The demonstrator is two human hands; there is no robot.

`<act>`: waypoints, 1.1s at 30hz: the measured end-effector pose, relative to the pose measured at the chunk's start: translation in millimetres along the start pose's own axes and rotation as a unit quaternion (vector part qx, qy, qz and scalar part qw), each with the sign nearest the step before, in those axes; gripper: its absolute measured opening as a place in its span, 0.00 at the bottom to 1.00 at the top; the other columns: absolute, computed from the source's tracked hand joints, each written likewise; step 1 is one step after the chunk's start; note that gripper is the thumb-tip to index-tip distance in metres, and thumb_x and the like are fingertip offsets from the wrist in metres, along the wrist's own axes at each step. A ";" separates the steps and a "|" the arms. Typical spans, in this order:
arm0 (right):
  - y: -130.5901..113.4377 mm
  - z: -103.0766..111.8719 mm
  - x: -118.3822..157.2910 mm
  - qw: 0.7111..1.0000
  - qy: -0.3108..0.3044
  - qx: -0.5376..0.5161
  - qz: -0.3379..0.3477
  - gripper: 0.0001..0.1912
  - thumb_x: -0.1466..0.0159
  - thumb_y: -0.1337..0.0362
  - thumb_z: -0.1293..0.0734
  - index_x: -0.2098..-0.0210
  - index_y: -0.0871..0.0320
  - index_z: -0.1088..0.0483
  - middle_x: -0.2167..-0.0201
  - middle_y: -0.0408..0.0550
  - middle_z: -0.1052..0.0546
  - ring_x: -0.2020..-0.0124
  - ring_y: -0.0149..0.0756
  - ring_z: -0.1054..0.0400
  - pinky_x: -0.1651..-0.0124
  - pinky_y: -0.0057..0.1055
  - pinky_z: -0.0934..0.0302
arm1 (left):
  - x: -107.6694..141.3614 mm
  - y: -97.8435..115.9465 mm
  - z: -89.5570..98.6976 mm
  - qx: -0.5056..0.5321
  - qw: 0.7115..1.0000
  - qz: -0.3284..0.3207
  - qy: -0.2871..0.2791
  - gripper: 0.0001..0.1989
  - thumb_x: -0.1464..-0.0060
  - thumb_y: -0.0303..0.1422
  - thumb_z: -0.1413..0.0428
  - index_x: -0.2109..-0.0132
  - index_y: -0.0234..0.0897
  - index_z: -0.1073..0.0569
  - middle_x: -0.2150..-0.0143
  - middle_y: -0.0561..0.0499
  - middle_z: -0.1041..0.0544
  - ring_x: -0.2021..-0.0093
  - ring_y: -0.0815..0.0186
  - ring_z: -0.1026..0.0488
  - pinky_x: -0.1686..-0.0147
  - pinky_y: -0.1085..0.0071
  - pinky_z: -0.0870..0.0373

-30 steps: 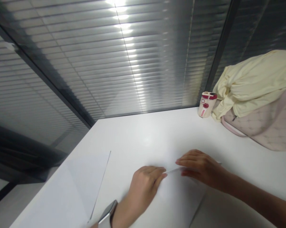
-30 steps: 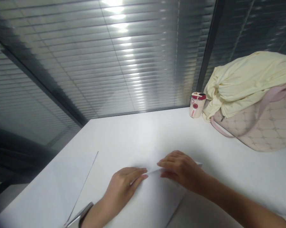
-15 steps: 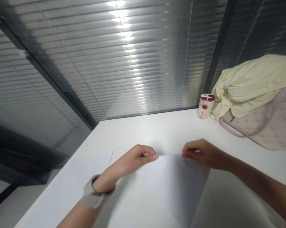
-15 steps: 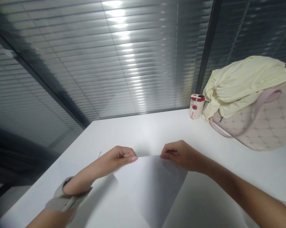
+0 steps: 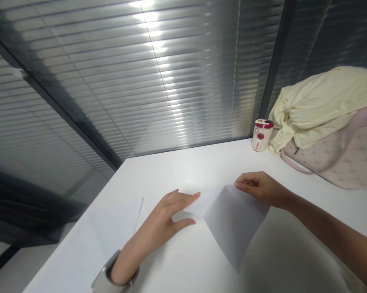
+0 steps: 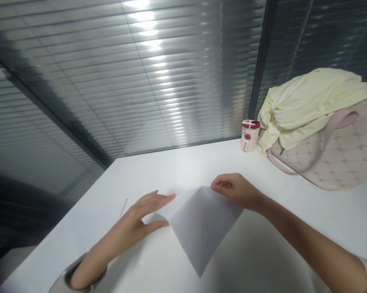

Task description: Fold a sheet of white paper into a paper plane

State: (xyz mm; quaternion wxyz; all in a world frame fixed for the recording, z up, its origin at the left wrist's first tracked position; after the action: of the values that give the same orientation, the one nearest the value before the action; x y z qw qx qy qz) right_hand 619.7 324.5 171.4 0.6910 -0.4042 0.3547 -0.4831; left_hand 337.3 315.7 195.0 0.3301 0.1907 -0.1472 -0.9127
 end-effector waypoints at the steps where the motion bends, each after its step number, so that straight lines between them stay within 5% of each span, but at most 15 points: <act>1: 0.0 -0.8 -0.4 1.000 0.004 -0.003 -0.002 0.16 0.39 0.52 0.36 0.69 0.60 0.27 0.72 0.45 0.23 0.68 0.37 0.30 0.66 0.30 0.38 | 0.0 1.4 -3.0 -0.015 1.000 -0.007 0.026 0.23 0.39 0.38 0.47 0.38 0.53 0.39 0.46 0.53 0.25 0.46 0.59 0.29 0.41 0.55 0.39; 4: -2.9 -2.7 0.4 1.000 0.016 -0.001 -0.008 0.16 0.38 0.53 0.36 0.70 0.60 0.27 0.74 0.44 0.24 0.70 0.36 0.30 0.69 0.28 0.39 | -2.4 8.2 -13.4 0.039 0.999 -0.006 0.034 0.20 0.37 0.34 0.51 0.38 0.50 0.36 0.45 0.51 0.25 0.48 0.60 0.28 0.47 0.62 0.32; 8: -12.8 -1.7 5.2 0.999 0.048 0.021 0.001 0.14 0.38 0.56 0.36 0.70 0.59 0.27 0.75 0.43 0.24 0.72 0.34 0.31 0.70 0.27 0.41 | -5.9 23.2 -23.0 0.170 0.984 0.028 -0.037 0.21 0.40 0.32 0.47 0.40 0.46 0.33 0.41 0.49 0.29 0.45 0.58 0.30 0.48 0.67 0.31; 16: -24.3 -2.1 15.7 0.993 0.091 0.032 0.070 0.10 0.35 0.58 0.38 0.68 0.58 0.30 0.73 0.43 0.25 0.71 0.32 0.31 0.69 0.25 0.41 | -2.7 41.9 -33.6 0.216 0.976 -0.005 0.013 0.32 0.42 0.22 0.50 0.35 0.54 0.44 0.31 0.52 0.48 0.32 0.55 0.53 0.37 0.54 0.53; 21: -24.0 -4.8 20.1 0.988 0.068 0.057 0.128 0.08 0.32 0.62 0.41 0.64 0.57 0.34 0.70 0.43 0.25 0.69 0.31 0.31 0.67 0.24 0.40 | 2.4 41.5 -36.0 0.259 0.966 -0.016 -0.012 0.29 0.45 0.42 0.44 0.37 0.46 0.37 0.28 0.51 0.63 0.31 0.44 0.67 0.37 0.45 0.65; 24: -25.5 -5.3 21.4 0.984 0.034 0.070 0.158 0.07 0.31 0.63 0.43 0.62 0.56 0.35 0.68 0.43 0.25 0.69 0.29 0.31 0.66 0.23 0.40 | -2.5 35.2 -33.4 0.328 0.943 0.052 0.031 0.20 0.40 0.47 0.53 0.48 0.44 0.26 0.29 0.51 0.59 0.32 0.46 0.62 0.37 0.48 0.63; 28: -26.4 -7.1 22.1 0.979 -0.006 0.066 0.193 0.09 0.30 0.65 0.43 0.54 0.54 0.35 0.60 0.45 0.24 0.62 0.31 0.29 0.61 0.24 0.38 | -17.7 28.4 -34.6 0.363 0.910 0.143 0.140 0.06 0.47 0.36 0.39 0.63 0.41 0.27 0.33 0.47 0.46 0.34 0.49 0.51 0.39 0.53 0.54; 33: -27.9 -12.6 23.6 0.962 -0.057 0.057 0.260 0.17 0.30 0.70 0.45 0.45 0.50 0.36 0.55 0.47 0.26 0.56 0.32 0.31 0.55 0.27 0.39 | -30.0 28.0 -48.9 0.500 0.837 0.200 0.092 0.30 0.56 0.32 0.33 0.48 0.48 0.38 0.45 0.47 0.35 0.46 0.57 0.34 0.55 0.64 0.34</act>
State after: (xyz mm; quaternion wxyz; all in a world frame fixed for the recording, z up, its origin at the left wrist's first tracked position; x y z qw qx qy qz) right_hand 604.7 293.4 188.9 0.8337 -0.2852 0.3793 -0.2824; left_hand 395.6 307.8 170.4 0.3767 0.3794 -0.5877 -0.6073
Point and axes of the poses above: each hand's wrist, its own x-axis away from the middle knuckle, its own z-axis out of the back of the hand, y = z × x, the point moved 3 cm from there along -x, towards the middle knuckle
